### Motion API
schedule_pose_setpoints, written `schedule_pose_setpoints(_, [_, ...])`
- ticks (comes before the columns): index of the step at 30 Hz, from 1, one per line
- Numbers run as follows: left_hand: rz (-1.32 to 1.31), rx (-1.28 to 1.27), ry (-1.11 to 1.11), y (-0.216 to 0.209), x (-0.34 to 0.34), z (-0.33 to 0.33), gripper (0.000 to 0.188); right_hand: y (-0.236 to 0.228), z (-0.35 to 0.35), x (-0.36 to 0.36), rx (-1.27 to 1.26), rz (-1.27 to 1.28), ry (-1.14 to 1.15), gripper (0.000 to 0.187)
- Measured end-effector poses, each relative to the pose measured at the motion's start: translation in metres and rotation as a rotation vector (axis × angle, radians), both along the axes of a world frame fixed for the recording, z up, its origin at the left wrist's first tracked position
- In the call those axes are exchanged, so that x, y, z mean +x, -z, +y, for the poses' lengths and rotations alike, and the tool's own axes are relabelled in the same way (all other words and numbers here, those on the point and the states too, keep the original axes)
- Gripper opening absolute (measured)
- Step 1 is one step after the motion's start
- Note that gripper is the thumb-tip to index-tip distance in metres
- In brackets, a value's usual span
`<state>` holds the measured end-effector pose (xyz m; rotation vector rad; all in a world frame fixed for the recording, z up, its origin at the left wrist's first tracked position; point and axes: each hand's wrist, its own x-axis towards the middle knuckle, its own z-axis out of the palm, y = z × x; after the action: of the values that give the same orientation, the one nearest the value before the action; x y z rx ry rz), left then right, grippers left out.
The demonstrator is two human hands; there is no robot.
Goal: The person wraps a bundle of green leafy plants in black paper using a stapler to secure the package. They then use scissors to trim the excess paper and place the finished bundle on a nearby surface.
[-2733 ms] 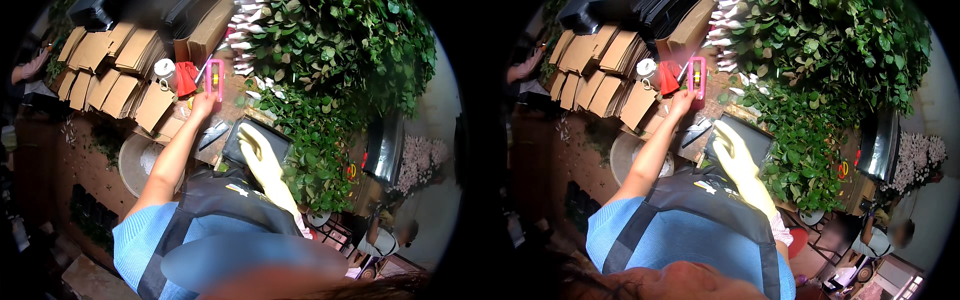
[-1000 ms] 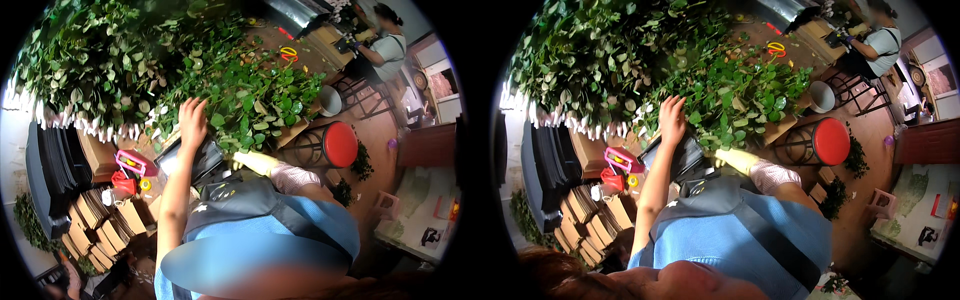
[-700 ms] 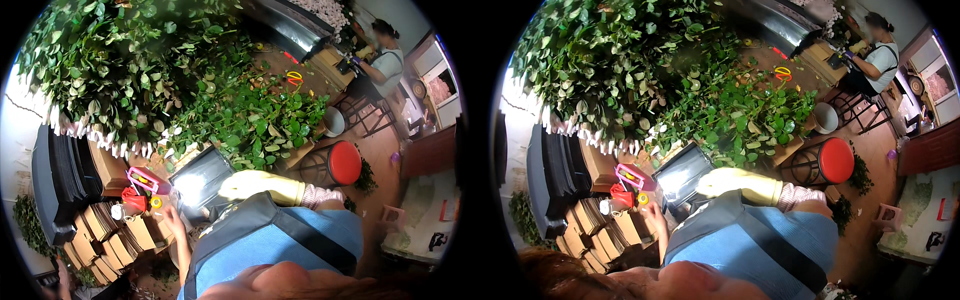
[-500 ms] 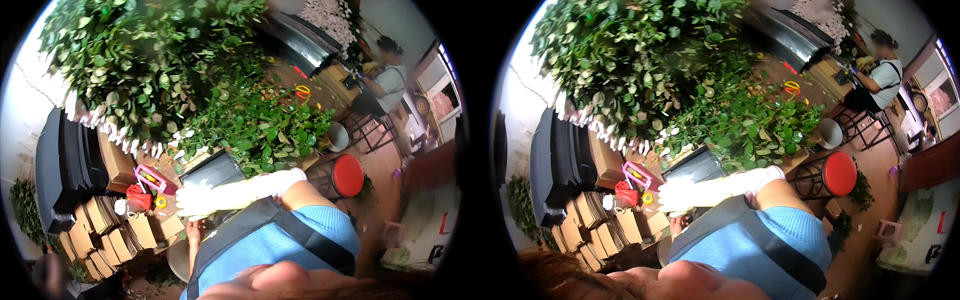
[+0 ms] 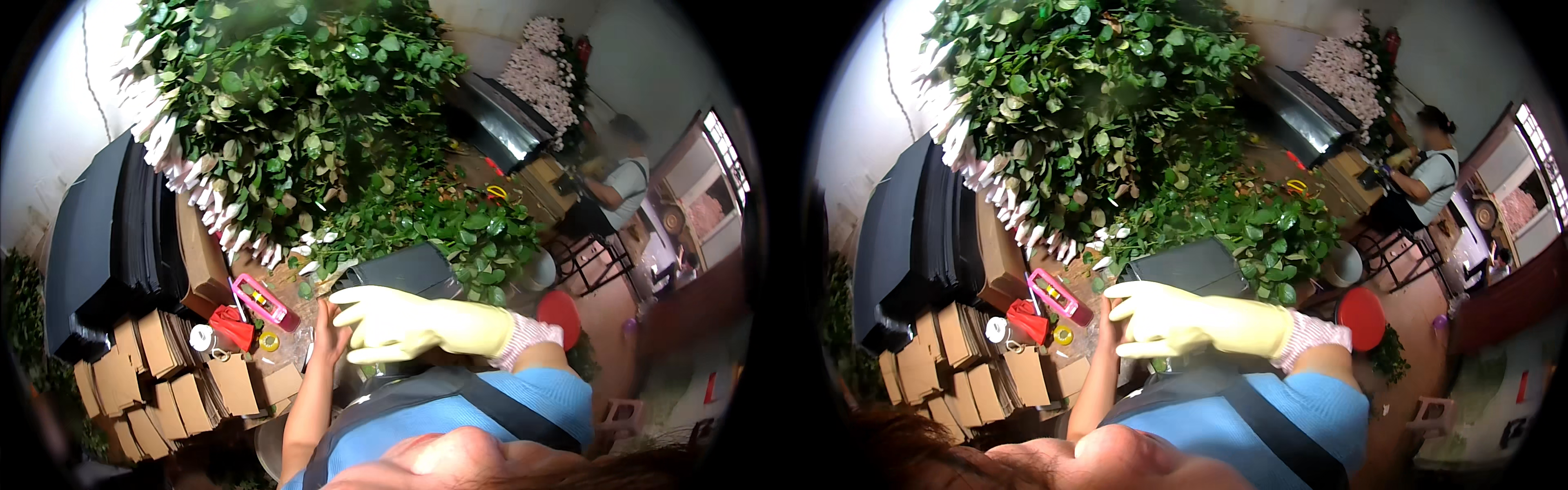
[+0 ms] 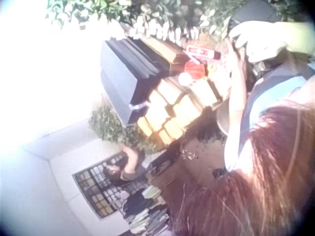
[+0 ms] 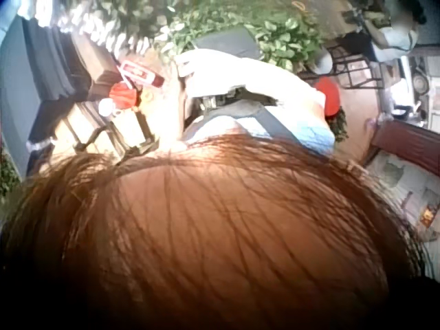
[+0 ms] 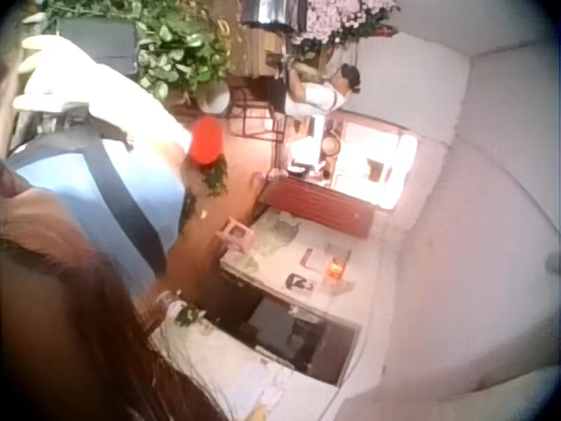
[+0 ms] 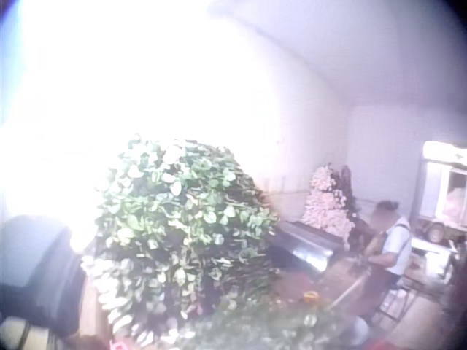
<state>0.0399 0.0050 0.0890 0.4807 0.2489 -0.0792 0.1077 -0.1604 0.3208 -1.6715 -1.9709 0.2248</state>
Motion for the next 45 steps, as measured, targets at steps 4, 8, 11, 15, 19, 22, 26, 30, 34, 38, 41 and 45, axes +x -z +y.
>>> schedule_pose_setpoints(4, [-0.171, -0.319, 0.193, -0.045, 0.033, -0.016, 0.093, -0.019, -0.105, -0.026, 0.081, 0.443, 0.587, 0.042])
schedule_pose_setpoints(8, [-0.387, -0.104, 0.373, -0.117, 0.018, -0.070, 0.104, 0.094, -0.228, -0.084, 0.977, 1.358, 1.619, 0.049])
schedule_pose_setpoints(11, [-0.498, 0.356, 0.448, -0.160, 0.011, -0.122, 0.103, 0.121, -0.262, -0.105, 1.237, 1.776, 1.493, 0.049])
schedule_pose_setpoints(15, [-0.737, 0.843, 0.455, -0.176, 0.012, -0.220, 0.097, 0.107, -0.297, -0.130, 1.290, 1.730, 1.234, 0.049])
schedule_pose_setpoints(19, [-1.005, 0.794, 0.457, -0.154, -0.011, -0.318, 0.083, 0.070, -0.349, -0.165, 1.318, 1.576, 1.106, 0.050])
schedule_pose_setpoints(22, [-1.054, 0.685, 0.426, -0.175, -0.043, -0.390, 0.076, 0.045, -0.406, -0.210, 1.351, 1.443, 1.098, 0.050])
schedule_pose_setpoints(26, [-1.195, 0.477, 0.379, -0.192, -0.091, -0.467, 0.068, 0.018, -0.477, -0.287, 1.376, 1.254, 1.216, 0.051])
schedule_pose_setpoints(30, [-1.347, 0.388, 0.335, -0.199, -0.147, -0.507, 0.075, 0.004, -0.530, -0.369, 1.342, 1.130, 1.404, 0.052])
schedule_pose_setpoints(34, [-1.529, 0.176, 0.587, -0.199, -0.184, -0.549, 0.079, 0.004, -0.559, -0.449, 1.316, 1.060, 1.628, 0.052])
schedule_pose_setpoints(38, [-1.667, 0.117, 0.984, -0.189, -0.218, -0.605, 0.054, 0.012, -0.565, -0.512, 1.278, 1.045, 1.898, 0.053])
schedule_pose_setpoints(41, [-1.664, 0.102, 1.244, -0.176, -0.235, -0.630, 0.048, 0.042, -0.549, -0.538, 1.320, 1.138, 2.032, 0.054])
schedule_pose_setpoints(45, [-1.578, -0.076, 1.531, -0.133, -0.277, -0.651, 0.042, 0.084, -0.514, -0.576, 1.409, 1.253, 2.233, 0.054])
